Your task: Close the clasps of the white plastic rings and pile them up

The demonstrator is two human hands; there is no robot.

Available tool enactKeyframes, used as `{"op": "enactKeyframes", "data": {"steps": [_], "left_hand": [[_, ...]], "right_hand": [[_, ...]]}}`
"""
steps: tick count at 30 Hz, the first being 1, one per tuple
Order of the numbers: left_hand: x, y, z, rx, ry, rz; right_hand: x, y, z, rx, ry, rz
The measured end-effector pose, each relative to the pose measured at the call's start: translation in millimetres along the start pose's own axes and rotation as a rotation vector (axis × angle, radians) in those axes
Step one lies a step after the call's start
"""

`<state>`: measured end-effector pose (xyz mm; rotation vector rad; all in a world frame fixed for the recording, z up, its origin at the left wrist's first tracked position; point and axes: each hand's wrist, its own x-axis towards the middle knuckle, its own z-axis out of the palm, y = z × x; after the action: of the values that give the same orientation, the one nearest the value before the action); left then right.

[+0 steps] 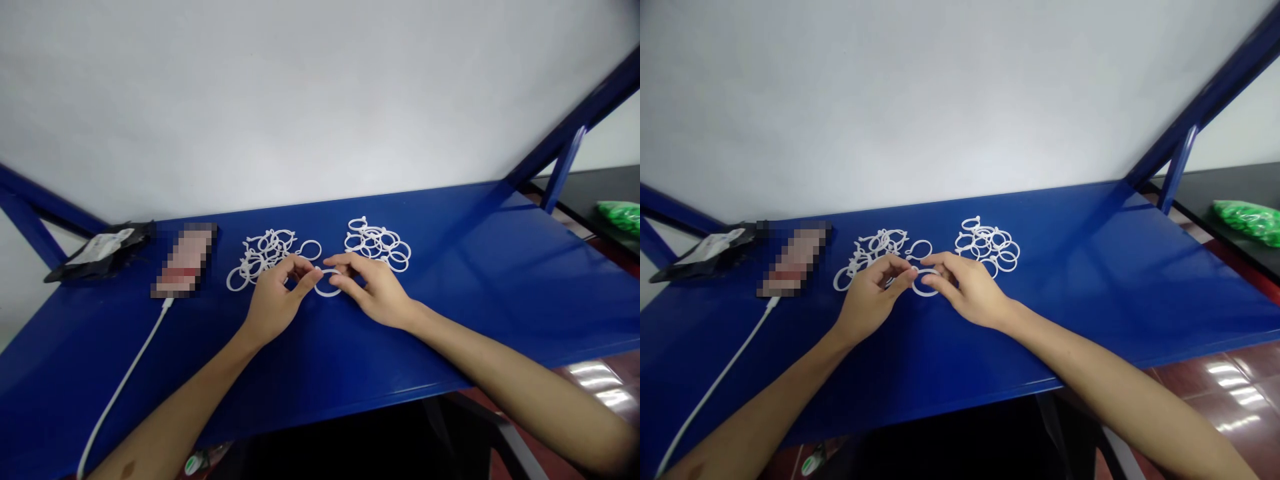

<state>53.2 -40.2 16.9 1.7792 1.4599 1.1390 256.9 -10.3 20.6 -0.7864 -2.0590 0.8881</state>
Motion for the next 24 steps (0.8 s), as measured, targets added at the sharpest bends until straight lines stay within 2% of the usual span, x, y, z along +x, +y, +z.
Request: {"op": "enactKeyframes", "data": {"steps": [3, 7, 10, 12, 17, 21, 24], "left_hand": [[-0.2, -0.7, -0.3, -0.079, -0.029, 0.016], [-0.6, -1.2, -0.5, -0.143, -0.010, 0.018], [0.1, -4.0, 0.3, -0.122, 0.033, 0.048], [0.3, -6.4, 1.2, -0.093, 0.027, 0.116], [-2.9, -7.8, 3.1, -0.051, 0.052, 0.298], [-4.8, -5.8, 4.0, -0.029, 0.058, 0.324], [-0.5, -9.4, 4.7, 0.121, 0.057, 0.336]], "right_hand": [[-0.7, 0.2, 1.0, -0.018, 0.009, 0.002], [-1.1, 0.5, 1.8, 0.090, 0.015, 0.059], [-1.8, 0.5, 3.0, 0.163, -0.037, 0.097], [-2.3, 0.1, 3.5, 0.163, -0.083, 0.093], [-2.9, -3.0, 0.7, 0.093, -0.133, -0.014], [-3.8, -3.4, -0.7, 0.009, -0.186, -0.126], [-2.5, 0.6, -1.4, -0.094, -0.193, -0.155]]}}
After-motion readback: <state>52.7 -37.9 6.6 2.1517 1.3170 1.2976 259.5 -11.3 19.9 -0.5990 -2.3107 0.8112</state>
